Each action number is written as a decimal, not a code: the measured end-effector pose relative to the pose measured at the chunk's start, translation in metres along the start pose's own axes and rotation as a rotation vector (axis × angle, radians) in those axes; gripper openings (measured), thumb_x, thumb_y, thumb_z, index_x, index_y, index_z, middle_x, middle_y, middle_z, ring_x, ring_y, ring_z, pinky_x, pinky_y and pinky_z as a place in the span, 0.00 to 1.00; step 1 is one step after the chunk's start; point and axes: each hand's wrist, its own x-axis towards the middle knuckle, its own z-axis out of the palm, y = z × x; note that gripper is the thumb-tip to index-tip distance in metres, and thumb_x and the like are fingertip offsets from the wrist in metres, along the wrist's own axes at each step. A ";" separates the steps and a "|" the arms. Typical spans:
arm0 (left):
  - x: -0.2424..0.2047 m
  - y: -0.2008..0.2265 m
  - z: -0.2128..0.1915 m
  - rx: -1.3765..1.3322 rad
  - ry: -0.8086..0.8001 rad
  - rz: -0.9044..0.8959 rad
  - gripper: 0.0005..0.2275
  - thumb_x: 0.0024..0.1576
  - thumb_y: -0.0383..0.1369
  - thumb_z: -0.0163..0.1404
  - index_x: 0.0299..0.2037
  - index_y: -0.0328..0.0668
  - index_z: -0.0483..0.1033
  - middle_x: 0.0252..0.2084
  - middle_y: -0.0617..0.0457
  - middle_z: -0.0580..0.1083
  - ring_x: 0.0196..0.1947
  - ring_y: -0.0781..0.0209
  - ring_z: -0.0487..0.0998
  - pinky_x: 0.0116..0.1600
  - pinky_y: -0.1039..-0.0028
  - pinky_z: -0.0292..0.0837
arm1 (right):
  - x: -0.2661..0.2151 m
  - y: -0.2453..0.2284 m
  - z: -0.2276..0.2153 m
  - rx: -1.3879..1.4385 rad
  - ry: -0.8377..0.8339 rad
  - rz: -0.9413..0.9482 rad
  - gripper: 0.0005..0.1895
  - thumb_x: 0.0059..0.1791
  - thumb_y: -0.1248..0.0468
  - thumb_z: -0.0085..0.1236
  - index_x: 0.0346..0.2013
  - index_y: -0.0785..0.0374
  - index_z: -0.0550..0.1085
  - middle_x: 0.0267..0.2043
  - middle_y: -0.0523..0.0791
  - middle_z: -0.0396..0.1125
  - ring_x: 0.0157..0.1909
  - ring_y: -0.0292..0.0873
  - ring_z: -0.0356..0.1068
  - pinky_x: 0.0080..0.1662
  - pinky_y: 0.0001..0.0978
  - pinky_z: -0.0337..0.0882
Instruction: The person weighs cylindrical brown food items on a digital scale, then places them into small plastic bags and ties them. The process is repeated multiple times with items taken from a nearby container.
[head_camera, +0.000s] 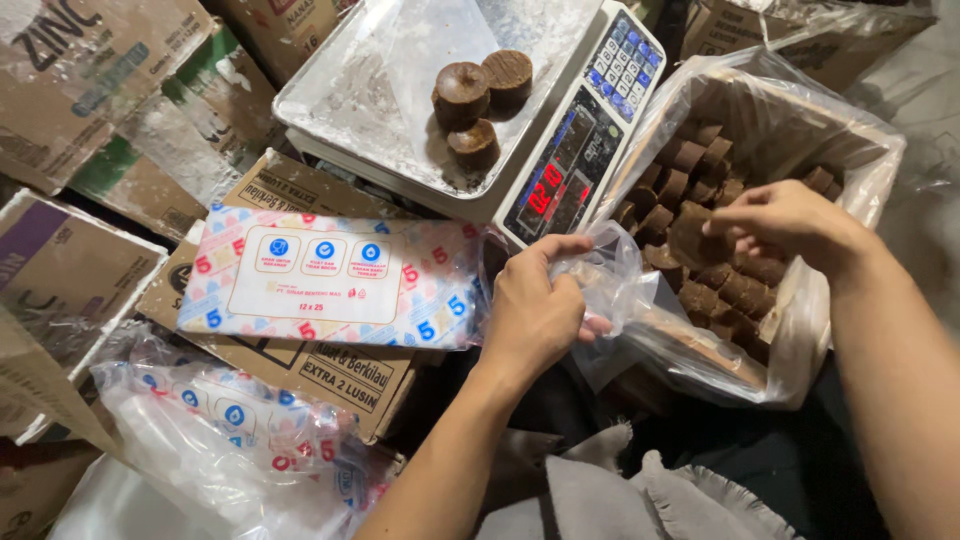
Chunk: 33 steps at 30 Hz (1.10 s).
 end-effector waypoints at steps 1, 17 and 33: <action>-0.001 -0.001 -0.001 0.000 0.002 -0.003 0.22 0.51 0.20 0.36 0.55 0.30 0.75 0.48 0.36 0.80 0.27 0.53 0.86 0.30 0.73 0.83 | 0.003 0.001 0.000 -0.109 -0.043 0.037 0.13 0.48 0.60 0.63 0.40 0.66 0.81 0.35 0.47 0.74 0.34 0.37 0.69 0.33 0.29 0.66; 0.026 0.000 0.000 0.025 0.013 -0.068 0.22 0.52 0.21 0.36 0.55 0.31 0.74 0.47 0.35 0.80 0.27 0.53 0.86 0.29 0.73 0.82 | 0.155 0.085 0.015 -0.101 0.485 -0.070 0.11 0.48 0.65 0.68 0.46 0.58 0.81 0.40 0.53 0.78 0.37 0.49 0.78 0.40 0.40 0.78; 0.050 -0.010 0.002 0.041 -0.004 -0.121 0.21 0.52 0.21 0.35 0.54 0.30 0.75 0.38 0.36 0.80 0.27 0.52 0.86 0.30 0.72 0.82 | 0.250 0.096 0.004 -0.743 0.721 0.152 0.40 0.42 0.37 0.71 0.45 0.74 0.80 0.69 0.58 0.54 0.69 0.62 0.51 0.59 0.63 0.61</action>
